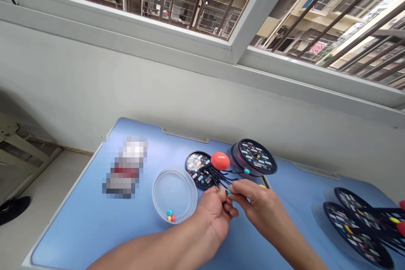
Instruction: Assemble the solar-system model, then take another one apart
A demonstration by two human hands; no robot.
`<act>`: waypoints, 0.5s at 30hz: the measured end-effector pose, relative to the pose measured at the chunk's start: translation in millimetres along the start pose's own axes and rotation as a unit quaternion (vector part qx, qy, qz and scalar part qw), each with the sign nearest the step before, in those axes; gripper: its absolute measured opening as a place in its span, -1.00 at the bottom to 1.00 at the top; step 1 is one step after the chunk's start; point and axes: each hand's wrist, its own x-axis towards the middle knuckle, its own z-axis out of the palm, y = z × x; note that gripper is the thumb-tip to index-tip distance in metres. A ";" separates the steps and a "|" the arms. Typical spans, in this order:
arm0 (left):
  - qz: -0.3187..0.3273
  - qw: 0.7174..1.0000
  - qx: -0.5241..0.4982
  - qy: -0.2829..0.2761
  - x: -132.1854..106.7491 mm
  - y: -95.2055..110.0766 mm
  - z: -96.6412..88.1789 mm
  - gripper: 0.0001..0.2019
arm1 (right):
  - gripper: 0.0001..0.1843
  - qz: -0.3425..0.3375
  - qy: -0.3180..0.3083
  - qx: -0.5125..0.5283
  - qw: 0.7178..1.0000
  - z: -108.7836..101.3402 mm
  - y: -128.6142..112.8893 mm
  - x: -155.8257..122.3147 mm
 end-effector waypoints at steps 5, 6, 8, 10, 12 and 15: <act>-0.011 1.000 0.003 0.007 -2.0 0.4 0.7 -0.79 | -0.73 -0.005 -0.023 -0.001 1.000 0.1 0.6 2.6; -0.012 1.000 0.003 0.009 -2.2 0.2 0.7 -0.79 | -0.73 -0.004 -0.029 0.001 1.000 -0.3 -0.1 3.1; -0.007 1.000 -0.004 0.002 -2.0 -0.5 0.7 -0.78 | -0.73 0.000 -0.035 0.012 0.999 -1.3 -1.8 3.5; 0.004 1.000 -0.016 -0.020 -1.9 -1.0 0.9 -0.79 | -0.74 0.010 -0.022 0.038 0.999 -1.8 -2.8 2.6; 0.006 0.999 -0.032 -0.040 -3.4 -1.2 0.9 -0.80 | -0.79 0.023 0.009 0.070 0.997 -1.6 -2.6 0.4; -0.014 0.999 -0.031 -0.039 -12.7 -2.4 -1.0 -0.73 | -0.84 0.039 0.047 0.101 0.993 -0.8 -0.6 -4.7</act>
